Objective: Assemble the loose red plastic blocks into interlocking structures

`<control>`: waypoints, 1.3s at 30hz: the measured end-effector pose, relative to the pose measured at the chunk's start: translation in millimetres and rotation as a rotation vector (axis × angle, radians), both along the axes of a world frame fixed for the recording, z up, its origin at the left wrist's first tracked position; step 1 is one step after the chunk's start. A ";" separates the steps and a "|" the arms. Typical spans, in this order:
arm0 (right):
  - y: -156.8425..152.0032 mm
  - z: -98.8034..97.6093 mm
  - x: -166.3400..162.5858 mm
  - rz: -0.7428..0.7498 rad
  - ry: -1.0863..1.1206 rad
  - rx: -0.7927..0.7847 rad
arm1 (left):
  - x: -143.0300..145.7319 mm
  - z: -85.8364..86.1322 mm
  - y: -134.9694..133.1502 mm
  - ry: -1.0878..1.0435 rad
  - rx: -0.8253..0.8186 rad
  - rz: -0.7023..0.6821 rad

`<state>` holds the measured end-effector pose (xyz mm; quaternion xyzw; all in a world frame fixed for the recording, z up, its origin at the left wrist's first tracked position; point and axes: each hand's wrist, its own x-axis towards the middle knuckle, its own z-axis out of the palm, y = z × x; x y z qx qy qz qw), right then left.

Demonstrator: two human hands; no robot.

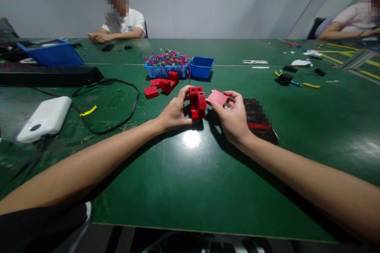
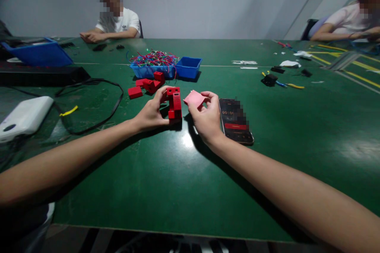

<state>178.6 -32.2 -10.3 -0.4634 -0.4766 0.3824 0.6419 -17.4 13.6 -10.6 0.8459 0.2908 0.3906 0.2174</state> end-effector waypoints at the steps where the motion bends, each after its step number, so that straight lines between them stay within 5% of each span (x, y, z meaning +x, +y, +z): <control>1: 1.1 -1.5 0.6 0.025 0.025 -0.029 | -0.2 -0.4 0.3 0.004 -0.002 0.006; 6: 5.6 -5.9 2.0 0.123 0.082 -0.086 | -0.4 -1.6 1.2 -0.001 -0.010 -0.011; 39: 3.6 -0.4 -1.5 0.073 0.230 -0.124 | -1.9 0.1 1.8 0.055 0.083 -0.031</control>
